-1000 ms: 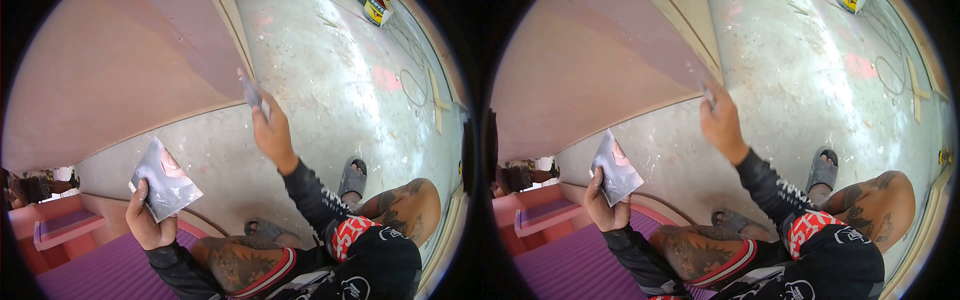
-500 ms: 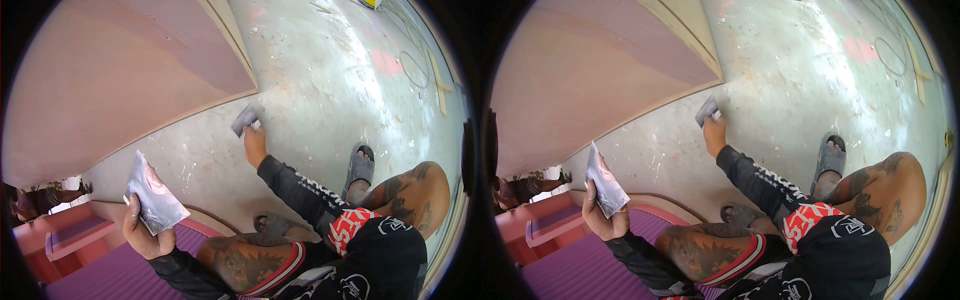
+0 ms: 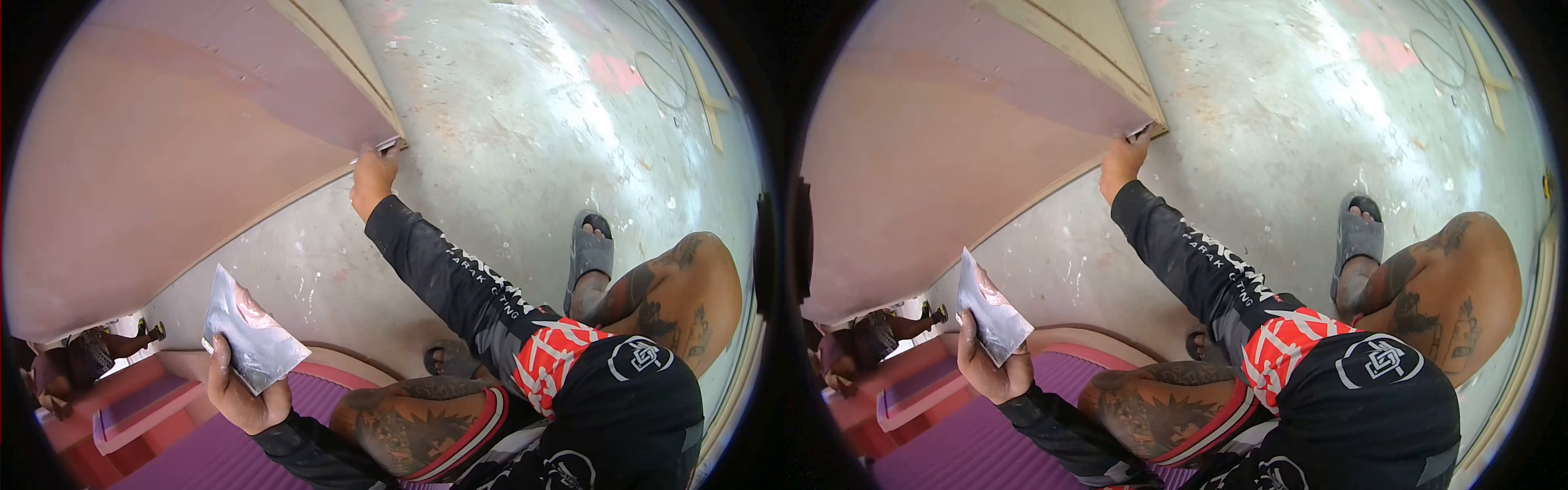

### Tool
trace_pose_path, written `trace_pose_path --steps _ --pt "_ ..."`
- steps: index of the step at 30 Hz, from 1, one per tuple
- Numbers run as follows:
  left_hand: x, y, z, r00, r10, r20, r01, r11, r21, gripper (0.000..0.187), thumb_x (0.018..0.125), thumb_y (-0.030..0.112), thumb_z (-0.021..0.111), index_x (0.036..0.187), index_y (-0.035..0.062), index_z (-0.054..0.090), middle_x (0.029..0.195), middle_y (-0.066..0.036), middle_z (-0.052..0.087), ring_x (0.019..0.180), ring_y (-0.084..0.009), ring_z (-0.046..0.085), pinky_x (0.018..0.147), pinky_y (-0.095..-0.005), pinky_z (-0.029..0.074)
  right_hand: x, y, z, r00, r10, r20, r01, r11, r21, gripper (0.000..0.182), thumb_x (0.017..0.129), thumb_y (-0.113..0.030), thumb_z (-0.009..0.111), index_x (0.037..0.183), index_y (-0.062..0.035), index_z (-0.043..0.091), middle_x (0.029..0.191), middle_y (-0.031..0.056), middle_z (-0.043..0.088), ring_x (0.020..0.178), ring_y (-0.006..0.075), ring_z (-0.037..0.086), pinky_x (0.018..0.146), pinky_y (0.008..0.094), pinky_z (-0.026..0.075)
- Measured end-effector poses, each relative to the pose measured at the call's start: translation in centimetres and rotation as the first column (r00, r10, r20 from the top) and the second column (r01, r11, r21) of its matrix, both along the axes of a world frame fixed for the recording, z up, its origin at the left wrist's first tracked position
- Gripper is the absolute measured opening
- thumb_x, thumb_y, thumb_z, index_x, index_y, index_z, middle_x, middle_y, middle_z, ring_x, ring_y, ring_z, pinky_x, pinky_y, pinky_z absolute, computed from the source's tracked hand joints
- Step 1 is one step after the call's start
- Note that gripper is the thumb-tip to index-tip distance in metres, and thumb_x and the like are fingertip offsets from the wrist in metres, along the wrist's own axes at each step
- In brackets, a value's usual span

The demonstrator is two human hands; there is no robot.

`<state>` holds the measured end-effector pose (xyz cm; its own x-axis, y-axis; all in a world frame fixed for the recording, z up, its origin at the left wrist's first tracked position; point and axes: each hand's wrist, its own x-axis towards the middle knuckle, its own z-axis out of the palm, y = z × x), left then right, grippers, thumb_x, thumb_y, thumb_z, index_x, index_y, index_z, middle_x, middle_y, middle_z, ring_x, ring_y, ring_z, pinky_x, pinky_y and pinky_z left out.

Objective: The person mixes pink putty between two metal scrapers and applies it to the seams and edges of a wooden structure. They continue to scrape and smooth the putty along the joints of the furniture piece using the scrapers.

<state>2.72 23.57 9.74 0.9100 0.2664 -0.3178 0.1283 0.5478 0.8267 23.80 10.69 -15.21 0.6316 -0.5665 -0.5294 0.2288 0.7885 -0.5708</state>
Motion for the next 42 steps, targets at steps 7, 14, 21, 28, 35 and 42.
trace_pose_path --steps 7,14,21,28,35,42 --pt "0.5 -0.1 0.0 0.999 -0.035 -0.008 0.035 0.999 -0.021 0.036 0.095 0.018 0.056 0.125 -0.0013 0.052 0.122 -0.015 0.062 0.109 -0.0277 0.062 0.095 -0.0438 0.049 -0.4 -0.9 5.7 0.99 -0.007 0.143 0.0 0.999 0.05 0.061 0.089 0.004 0.05 0.145 -0.0006 0.025 0.137 0.0128 0.045 0.124 0.0222 0.048 0.107 0.0344 0.034" --pt "0.9 -0.7 0.1 1.0 0.005 -0.013 -0.004 1.0 0.03 0.036 0.096 0.019 0.056 0.125 -0.0017 0.052 0.122 -0.015 0.063 0.109 -0.0274 0.062 0.095 -0.0437 0.05 -0.7 -0.7 11.4 0.98 -0.003 0.199 0.01 0.999 -0.035 0.068 0.088 0.006 0.054 0.147 0.0011 0.02 0.141 0.0168 0.041 0.125 0.0201 0.045 0.104 0.0311 0.037" --pt "0.9 0.4 -0.2 0.999 0.029 0.032 -0.027 0.998 -0.059 0.037 0.096 0.019 0.055 0.126 -0.0021 0.052 0.122 -0.014 0.063 0.108 -0.0271 0.063 0.093 -0.0431 0.052 -10.2 -1.7 15.6 0.736 0.559 0.382 -0.243 0.745 -0.621 0.048 0.09 0.003 0.052 0.138 0.0006 0.045 0.132 0.0166 0.053 0.118 0.026 0.053 0.098 0.0361 0.043" --pt "1.3 -0.9 -0.5 0.995 -0.056 -0.082 0.05 0.995 -0.084 0.037 0.095 0.015 0.053 0.128 -0.0043 0.05 0.121 -0.017 0.063 0.107 -0.0292 0.064 0.091 -0.0424 0.054 -15.7 -6.4 10.6 0.364 0.911 0.192 0.15 0.146 -0.978 0.067 0.073 0.009 0.055 0.137 -0.0098 0.052 0.137 0.0158 0.052 0.122 0.0299 0.052 0.102 0.0467 0.04" --pt "0.8 -1.3 0.3 1.0 0.023 -0.004 -0.023 0.998 -0.058 0.035 0.096 0.016 0.054 0.124 -0.0055 0.052 0.119 -0.016 0.063 0.109 -0.0284 0.063 0.095 -0.043 0.05 -11.5 -12.2 2.0 0.876 0.463 -0.134 -0.08 -0.134 -0.988 0.069 0.073 0.008 0.049 0.14 -0.0073 0.048 0.131 0.0186 0.054 0.119 0.0361 0.049 0.105 0.0463 0.034" --pt "1.1 -2.0 0.6 1.0 0.026 -0.007 -0.026 0.995 -0.092 0.033 0.097 0.014 0.051 0.127 -0.0007 0.05 0.122 -0.014 0.062 0.11 -0.0264 0.063 0.092 -0.0447 0.055 -5.6 -12.2 5.5 0.958 0.263 -0.115 -0.055 -0.228 -0.972 0.072 0.075 0.01 0.052 0.144 -0.0097 0.044 0.135 0.0189 0.045 0.122 0.0384 0.042 0.104 0.0486 0.032"
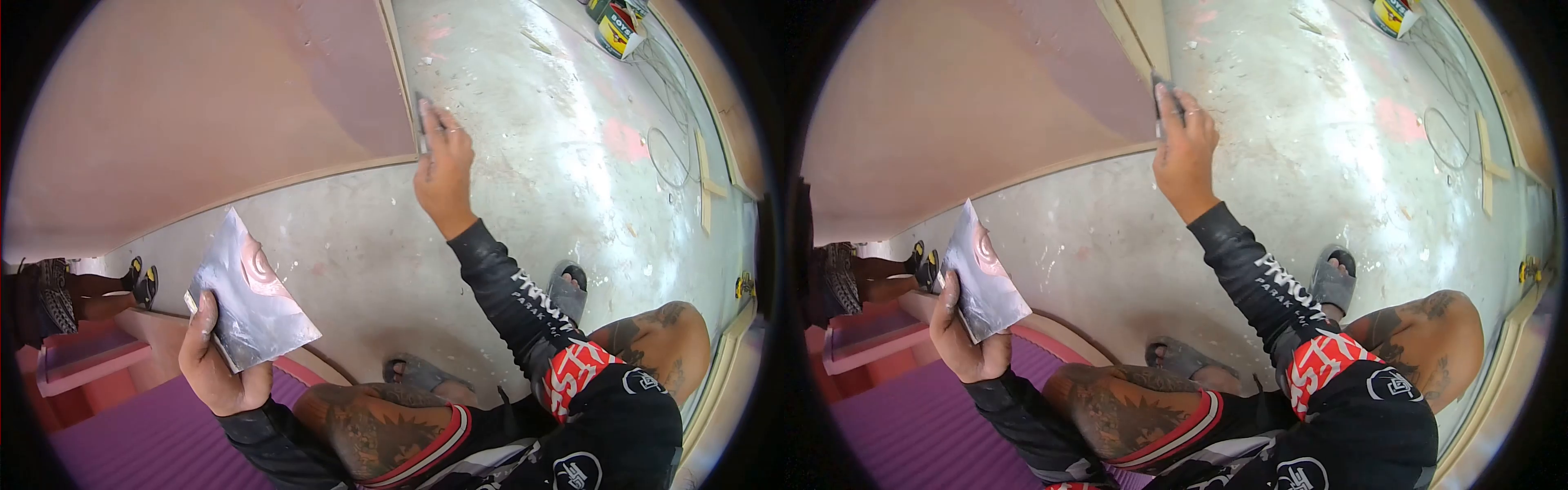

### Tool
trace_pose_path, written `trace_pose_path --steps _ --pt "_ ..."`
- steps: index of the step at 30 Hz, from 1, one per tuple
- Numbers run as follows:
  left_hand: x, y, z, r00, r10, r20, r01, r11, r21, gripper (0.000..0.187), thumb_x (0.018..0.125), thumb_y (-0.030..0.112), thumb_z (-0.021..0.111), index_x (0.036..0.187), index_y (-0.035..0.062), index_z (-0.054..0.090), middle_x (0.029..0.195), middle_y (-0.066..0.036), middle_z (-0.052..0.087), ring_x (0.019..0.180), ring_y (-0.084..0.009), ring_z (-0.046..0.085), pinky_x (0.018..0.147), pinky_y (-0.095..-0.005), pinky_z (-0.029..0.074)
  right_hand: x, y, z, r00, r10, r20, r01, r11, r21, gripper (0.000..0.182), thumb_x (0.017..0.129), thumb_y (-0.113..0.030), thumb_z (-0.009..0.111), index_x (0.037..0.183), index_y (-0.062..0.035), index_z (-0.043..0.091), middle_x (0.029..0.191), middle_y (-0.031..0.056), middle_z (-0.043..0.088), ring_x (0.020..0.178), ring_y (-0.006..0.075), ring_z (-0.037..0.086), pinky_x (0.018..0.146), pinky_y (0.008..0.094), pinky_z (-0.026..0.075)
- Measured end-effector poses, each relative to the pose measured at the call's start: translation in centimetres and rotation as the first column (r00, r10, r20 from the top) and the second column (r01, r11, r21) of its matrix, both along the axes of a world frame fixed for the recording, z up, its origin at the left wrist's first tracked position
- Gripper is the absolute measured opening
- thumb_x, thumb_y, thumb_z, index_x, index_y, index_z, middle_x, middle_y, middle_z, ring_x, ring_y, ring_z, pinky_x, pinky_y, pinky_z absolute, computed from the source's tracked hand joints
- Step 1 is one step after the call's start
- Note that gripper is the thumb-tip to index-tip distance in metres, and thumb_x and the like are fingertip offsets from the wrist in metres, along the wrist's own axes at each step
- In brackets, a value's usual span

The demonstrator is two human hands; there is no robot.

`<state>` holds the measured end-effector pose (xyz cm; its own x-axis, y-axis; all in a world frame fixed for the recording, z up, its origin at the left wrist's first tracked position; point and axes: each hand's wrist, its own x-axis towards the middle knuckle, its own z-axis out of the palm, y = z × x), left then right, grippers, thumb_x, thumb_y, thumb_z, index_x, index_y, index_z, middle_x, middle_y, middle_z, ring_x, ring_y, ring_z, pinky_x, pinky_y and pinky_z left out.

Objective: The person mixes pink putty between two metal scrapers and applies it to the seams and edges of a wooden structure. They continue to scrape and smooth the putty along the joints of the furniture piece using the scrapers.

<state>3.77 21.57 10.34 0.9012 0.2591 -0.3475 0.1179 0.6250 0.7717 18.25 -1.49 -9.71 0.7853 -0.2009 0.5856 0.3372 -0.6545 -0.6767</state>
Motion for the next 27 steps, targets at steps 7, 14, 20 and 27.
trace_pose_path --steps 7,14,20,27 --pt "-0.8 0.1 0.3 0.998 -0.041 0.041 0.041 0.999 -0.002 0.033 0.097 0.013 0.051 0.128 0.0002 0.051 0.124 -0.014 0.062 0.11 -0.0271 0.063 0.094 -0.0437 0.054 -1.1 2.8 -13.5 0.908 -0.098 -0.408 0.099 0.995 -0.019 0.065 0.08 0.007 0.05 0.143 -0.0089 0.045 0.129 0.0191 0.05 0.12 0.0382 0.046 0.103 0.0479 0.034" --pt "-1.1 0.4 0.2 0.999 -0.011 0.038 0.011 1.0 0.003 0.033 0.097 0.013 0.052 0.128 0.0012 0.051 0.125 -0.014 0.062 0.112 -0.0268 0.063 0.094 -0.044 0.054 -2.5 2.5 -10.7 0.927 0.125 -0.354 0.268 0.44 0.857 0.045 0.085 0.003 0.051 0.13 0.0009 0.052 0.111 0.0125 0.061 0.102 0.0252 0.06 0.088 0.032 0.047" --pt "-0.7 0.0 0.2 0.996 -0.065 0.052 0.065 0.998 0.012 0.034 0.097 0.013 0.053 0.129 0.0022 0.051 0.125 -0.014 0.062 0.112 -0.027 0.063 0.093 -0.044 0.054 0.1 7.5 -11.3 0.906 0.307 -0.29 0.397 -0.383 0.834 0.022 0.089 -0.001 0.052 0.111 -0.0029 0.053 0.107 0.0097 0.058 0.096 0.0223 0.061 0.086 0.0345 0.049" --pt "-1.6 0.3 0.4 0.999 0.009 0.05 -0.013 0.997 0.074 0.036 0.095 0.017 0.055 0.125 -0.0022 0.053 0.122 -0.015 0.062 0.11 -0.028 0.062 0.096 -0.0434 0.049 4.5 11.0 -9.8 0.905 0.151 -0.398 0.421 -0.185 0.888 0.025 0.09 -0.006 0.052 0.115 -0.0051 0.052 0.105 0.0064 0.057 0.087 0.0164 0.058 0.075 0.0288 0.047"
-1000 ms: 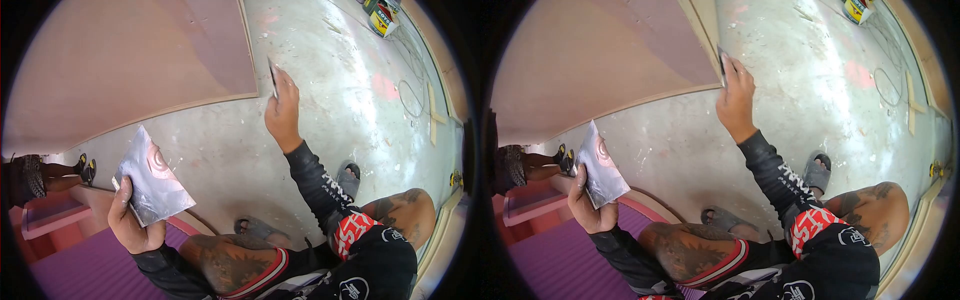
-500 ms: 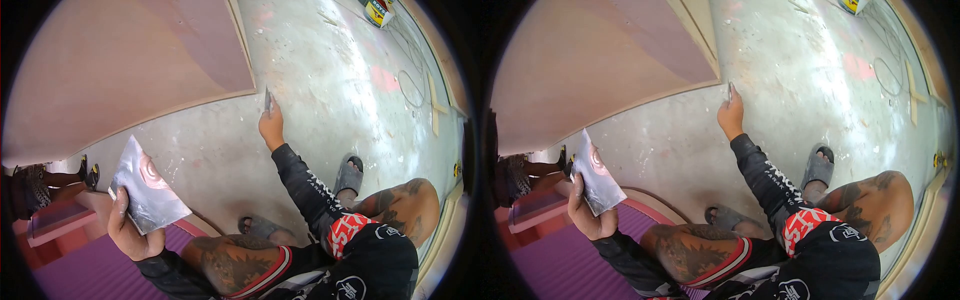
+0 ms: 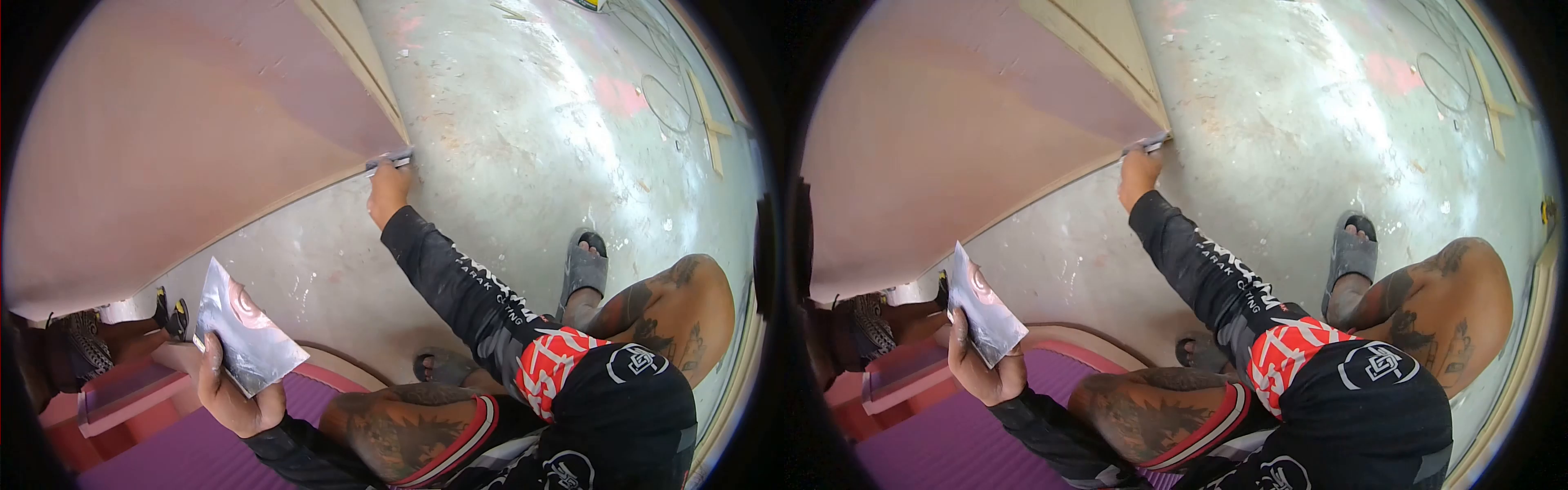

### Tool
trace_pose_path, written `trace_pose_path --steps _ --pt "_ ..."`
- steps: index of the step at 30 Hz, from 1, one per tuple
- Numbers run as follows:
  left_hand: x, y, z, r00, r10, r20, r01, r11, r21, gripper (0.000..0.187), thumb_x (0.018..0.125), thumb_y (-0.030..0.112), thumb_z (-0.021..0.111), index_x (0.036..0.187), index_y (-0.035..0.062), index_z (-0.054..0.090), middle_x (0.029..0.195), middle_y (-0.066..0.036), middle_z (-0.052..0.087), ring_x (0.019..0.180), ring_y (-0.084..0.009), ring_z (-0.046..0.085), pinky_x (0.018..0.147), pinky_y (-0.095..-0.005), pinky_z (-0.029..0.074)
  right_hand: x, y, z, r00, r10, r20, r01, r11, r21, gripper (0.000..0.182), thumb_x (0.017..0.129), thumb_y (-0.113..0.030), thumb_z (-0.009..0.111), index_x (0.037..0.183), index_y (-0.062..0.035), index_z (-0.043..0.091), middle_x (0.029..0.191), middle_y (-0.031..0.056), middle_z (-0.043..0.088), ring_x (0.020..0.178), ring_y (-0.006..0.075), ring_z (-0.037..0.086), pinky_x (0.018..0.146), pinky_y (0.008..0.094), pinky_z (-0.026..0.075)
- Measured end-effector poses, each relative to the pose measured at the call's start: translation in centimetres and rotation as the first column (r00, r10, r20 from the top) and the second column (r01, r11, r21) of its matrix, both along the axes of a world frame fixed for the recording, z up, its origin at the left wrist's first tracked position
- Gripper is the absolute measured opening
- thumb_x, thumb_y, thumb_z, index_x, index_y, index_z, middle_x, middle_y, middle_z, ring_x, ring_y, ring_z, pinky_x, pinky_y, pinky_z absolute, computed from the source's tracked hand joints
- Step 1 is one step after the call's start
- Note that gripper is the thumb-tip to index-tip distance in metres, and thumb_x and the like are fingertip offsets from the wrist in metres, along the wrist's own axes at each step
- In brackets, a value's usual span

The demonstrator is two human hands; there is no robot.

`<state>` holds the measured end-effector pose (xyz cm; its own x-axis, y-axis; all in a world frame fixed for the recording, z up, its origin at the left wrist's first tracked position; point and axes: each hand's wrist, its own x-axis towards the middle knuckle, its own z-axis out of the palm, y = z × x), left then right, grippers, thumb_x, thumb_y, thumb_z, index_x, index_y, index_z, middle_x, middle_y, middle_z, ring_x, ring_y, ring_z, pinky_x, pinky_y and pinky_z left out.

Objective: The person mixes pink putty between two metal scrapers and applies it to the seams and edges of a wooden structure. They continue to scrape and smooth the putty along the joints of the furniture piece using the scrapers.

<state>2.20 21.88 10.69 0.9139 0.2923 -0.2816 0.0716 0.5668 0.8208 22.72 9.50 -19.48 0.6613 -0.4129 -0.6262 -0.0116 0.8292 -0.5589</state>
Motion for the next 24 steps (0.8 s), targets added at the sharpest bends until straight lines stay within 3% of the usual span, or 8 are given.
trace_pose_path --steps 13,14,16,17,19,21,22,24 --pt "0.8 0.2 -0.2 0.998 -0.057 -0.02 0.057 0.998 0.007 0.036 0.096 0.019 0.055 0.126 -0.0012 0.053 0.124 -0.014 0.062 0.112 -0.0263 0.061 0.098 -0.0433 0.047 -3.0 -0.2 23.0 0.859 -0.138 0.494 0.159 0.987 -0.001 0.047 0.09 0.0 0.052 0.136 0.0022 0.039 0.116 0.0109 0.057 0.107 0.015 0.053 0.092 0.0285 0.043" --pt "0.9 -0.4 -0.1 0.999 0.034 -0.036 -0.034 0.999 0.007 0.033 0.097 0.017 0.053 0.127 0.0011 0.053 0.123 -0.014 0.063 0.107 -0.0262 0.065 0.086 -0.0422 0.055 -4.2 -0.3 23.2 0.858 -0.136 0.496 0.158 0.987 -0.002 0.047 0.09 0.0 0.052 0.136 0.0022 0.039 0.116 0.0109 0.057 0.107 0.015 0.053 0.092 0.0285 0.043" --pt "1.2 -0.7 0.1 0.991 0.13 -0.041 -0.13 0.991 0.007 0.031 0.098 0.015 0.05 0.127 0.0034 0.053 0.121 -0.014 0.064 0.102 -0.0261 0.068 0.074 -0.0411 0.062 -7.0 -1.4 23.4 0.74 0.367 0.563 -0.149 0.907 -0.395 0.044 0.091 -0.001 0.051 0.134 0.0045 0.045 0.121 0.0147 0.056 0.11 0.0146 0.052 0.091 0.0282 0.044" --pt "1.2 -0.5 0.1 0.995 0.097 -0.023 -0.097 0.994 -0.043 0.031 0.098 0.015 0.05 0.127 0.0035 0.053 0.121 -0.014 0.064 0.102 -0.0254 0.068 0.074 -0.0405 0.062 -8.6 -1.8 23.4 0.732 0.373 0.57 -0.152 0.905 -0.397 0.044 0.091 -0.001 0.051 0.134 0.0045 0.045 0.121 0.0147 0.056 0.11 0.0146 0.052 0.091 0.0282 0.044" --pt "1.0 0.2 -0.2 0.997 0.083 0.004 -0.083 0.992 -0.097 0.03 0.098 0.014 0.05 0.126 0.0037 0.054 0.121 -0.014 0.064 0.102 -0.0246 0.068 0.074 -0.04 0.062 -11.5 -2.9 23.0 0.454 0.526 0.719 0.028 0.798 -0.601 0.058 0.084 0.007 0.051 0.141 -0.001 0.044 0.14 0.0209 0.047 0.123 0.0315 0.05 0.1 0.0417 0.043" --pt "0.9 0.9 -0.5 0.998 -0.063 0.014 0.065 0.991 -0.12 0.03 0.098 0.014 0.049 0.126 0.0033 0.055 0.122 -0.014 0.064 0.101 -0.0233 0.068 0.073 -0.0387 0.062 -12.4 -4.0 21.4 0.304 0.655 0.692 0.16 0.68 -0.715 0.061 0.082 0.006 0.053 0.141 -0.0049 0.046 0.14 0.0186 0.047 0.123 0.032 0.05 0.1 0.0434 0.042" --pt "1.2 0.2 -0.3 0.999 -0.008 -0.043 0.004 0.995 -0.096 0.032 0.098 0.012 0.048 0.127 0.0008 0.054 0.122 -0.015 0.064 0.097 -0.0226 0.069 0.071 -0.0363 0.062 -12.6 -4.6 20.2 0.176 0.764 0.621 0.321 0.552 -0.77 0.064 0.079 0.005 0.055 0.141 -0.0088 0.048 0.141 0.0162 0.048 0.123 0.0325 0.05 0.101 0.045 0.041" --pt "1.4 -1.2 0.5 0.995 0.073 -0.074 -0.081 0.991 -0.106 0.033 0.098 0.012 0.048 0.128 -0.001 0.052 0.122 -0.015 0.064 0.096 -0.0225 0.069 0.073 -0.0351 0.061 -13.5 -5.5 17.7 0.167 0.884 0.437 0.298 0.377 -0.877 0.065 0.076 0.005 0.058 0.139 -0.0092 0.051 0.141 0.0146 0.049 0.123 0.0321 0.05 0.101 0.0448 0.04"
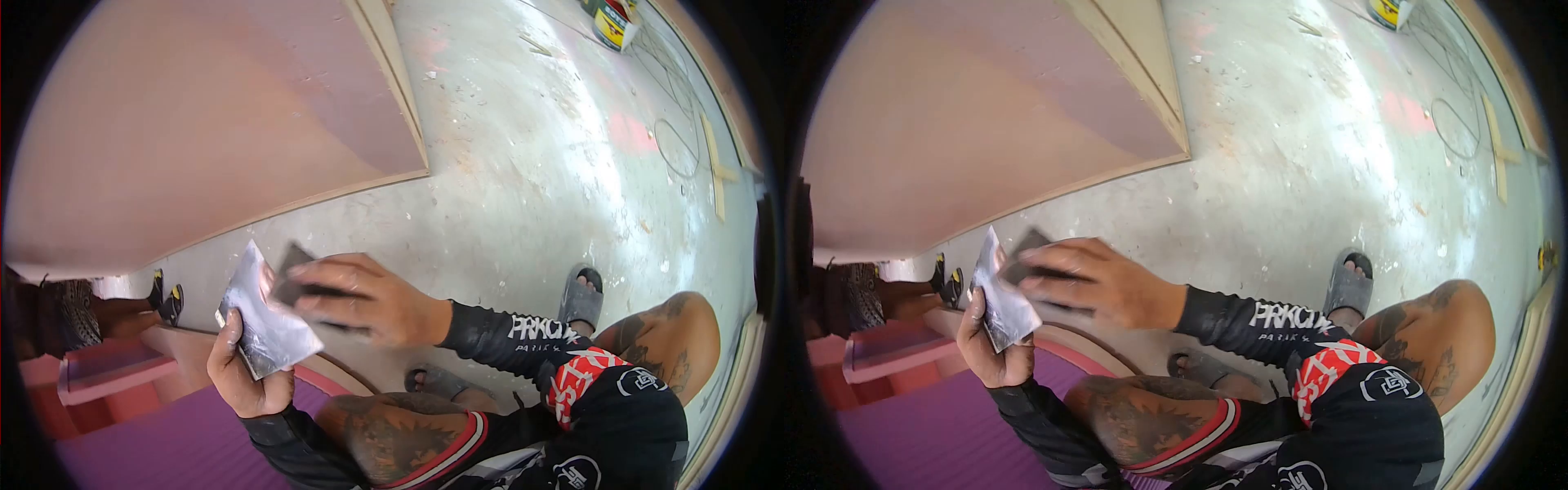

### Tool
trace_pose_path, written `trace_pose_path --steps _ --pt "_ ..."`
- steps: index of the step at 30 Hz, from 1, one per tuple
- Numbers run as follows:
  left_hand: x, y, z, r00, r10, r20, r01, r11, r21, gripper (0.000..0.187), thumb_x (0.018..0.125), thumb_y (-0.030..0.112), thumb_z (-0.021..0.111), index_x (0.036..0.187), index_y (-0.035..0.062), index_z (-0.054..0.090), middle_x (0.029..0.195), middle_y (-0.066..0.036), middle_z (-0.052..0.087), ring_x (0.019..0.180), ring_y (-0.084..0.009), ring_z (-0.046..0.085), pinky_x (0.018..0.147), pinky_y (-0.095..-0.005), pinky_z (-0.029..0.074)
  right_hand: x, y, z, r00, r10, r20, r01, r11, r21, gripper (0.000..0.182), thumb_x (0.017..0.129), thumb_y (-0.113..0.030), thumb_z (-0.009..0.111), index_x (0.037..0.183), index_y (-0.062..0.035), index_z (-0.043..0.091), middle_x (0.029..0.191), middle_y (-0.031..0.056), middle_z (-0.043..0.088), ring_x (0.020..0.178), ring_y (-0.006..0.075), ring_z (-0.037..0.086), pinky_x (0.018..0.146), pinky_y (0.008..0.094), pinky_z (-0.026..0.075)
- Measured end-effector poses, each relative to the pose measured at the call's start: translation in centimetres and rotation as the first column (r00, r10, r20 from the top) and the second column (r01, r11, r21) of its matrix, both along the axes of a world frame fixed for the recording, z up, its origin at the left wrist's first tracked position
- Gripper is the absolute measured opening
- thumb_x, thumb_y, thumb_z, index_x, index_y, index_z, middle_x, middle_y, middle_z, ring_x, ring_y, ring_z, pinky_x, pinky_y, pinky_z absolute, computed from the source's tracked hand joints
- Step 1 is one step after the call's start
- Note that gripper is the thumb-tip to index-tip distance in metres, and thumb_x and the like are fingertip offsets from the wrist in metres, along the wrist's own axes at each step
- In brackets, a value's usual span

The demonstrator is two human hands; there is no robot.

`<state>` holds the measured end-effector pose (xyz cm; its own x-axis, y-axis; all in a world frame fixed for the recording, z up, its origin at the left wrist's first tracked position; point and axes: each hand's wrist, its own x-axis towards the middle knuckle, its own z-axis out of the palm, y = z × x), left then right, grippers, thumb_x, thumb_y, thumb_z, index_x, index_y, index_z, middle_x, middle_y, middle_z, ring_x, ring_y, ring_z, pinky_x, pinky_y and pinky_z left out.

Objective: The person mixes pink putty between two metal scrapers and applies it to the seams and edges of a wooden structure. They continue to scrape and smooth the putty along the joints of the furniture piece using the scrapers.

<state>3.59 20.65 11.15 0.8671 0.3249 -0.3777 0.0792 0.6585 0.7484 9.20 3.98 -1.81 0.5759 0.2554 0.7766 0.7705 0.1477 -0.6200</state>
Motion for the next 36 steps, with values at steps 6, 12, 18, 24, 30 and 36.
trace_pose_path --steps 6,12,18,24,30,36 --pt "-0.7 0.9 -0.2 0.991 -0.125 0.058 0.119 0.988 0.097 0.035 0.097 0.016 0.051 0.126 -0.005 0.052 0.119 -0.017 0.063 0.107 -0.0269 0.064 0.093 -0.0403 0.053 2.8 -4.5 -8.9 0.899 -0.436 0.039 0.404 0.791 -0.46 0.063 0.075 0.005 0.052 0.137 -0.0096 0.054 0.139 0.0138 0.05 0.122 0.0339 0.05 0.101 0.0443 0.039" --pt "-0.3 0.5 0.1 0.987 -0.093 0.128 0.103 0.992 -0.069 0.029 0.096 0.015 0.053 0.119 -0.0027 0.055 0.115 -0.015 0.065 0.105 -0.0271 0.065 0.091 -0.0426 0.054 9.4 -7.9 -6.4 0.743 -0.667 -0.052 0.651 0.739 -0.175 0.063 0.075 0.011 0.046 0.136 -0.0016 0.052 0.136 0.0191 0.052 0.124 0.037 0.049 0.106 0.043 0.037" --pt "-0.6 0.2 -0.2 0.988 -0.095 0.124 0.106 0.991 -0.084 0.03 0.096 0.015 0.053 0.121 -0.002 0.054 0.117 -0.014 0.065 0.104 -0.027 0.066 0.091 -0.0424 0.055 13.7 -9.3 -5.5 0.793 -0.572 0.208 0.603 0.787 -0.132 0.06 0.079 0.012 0.045 0.137 -0.0006 0.049 0.134 0.0202 0.054 0.126 0.0384 0.049 0.107 0.0414 0.037" --pt "-0.9 0.5 0.2 0.988 -0.084 0.13 0.095 0.992 -0.081 0.032 0.097 0.014 0.052 0.125 -0.0014 0.052 0.121 -0.014 0.063 0.109 -0.0268 0.064 0.093 -0.0428 0.054 9.5 -8.5 -14.5 0.85 -0.512 -0.121 0.463 0.837 -0.292 0.05 0.088 0.009 0.042 0.137 0.0013 0.049 0.136 0.0212 0.053 0.128 0.0351 0.051 0.108 0.0373 0.037" --pt "-1.4 0.1 0.3 0.989 -0.095 0.112 0.09 0.995 0.049 0.031 0.097 0.016 0.051 0.121 -0.0031 0.055 0.118 -0.014 0.064 0.106 -0.0261 0.064 0.093 -0.0417 0.052 5.6 -3.7 -21.1 0.42 -0.431 -0.799 0.691 0.723 -0.027 0.041 0.092 0.003 0.049 0.132 0.0029 0.051 0.125 0.0141 0.061 0.117 0.0224 0.056 0.101 0.0333 0.041" --pt "-1.0 0.6 0.0 0.991 -0.091 0.102 0.089 0.996 0.028 0.034 0.096 0.017 0.055 0.124 -0.002 0.055 0.12 -0.014 0.063 0.108 -0.0273 0.063 0.094 -0.0438 0.051 8.5 3.8 -19.3 0.196 0.232 -0.953 0.783 0.548 0.295 0.039 0.089 0.001 0.053 0.128 0.0027 0.05 0.126 0.0122 0.057 0.116 0.0208 0.055 0.099 0.0316 0.041"
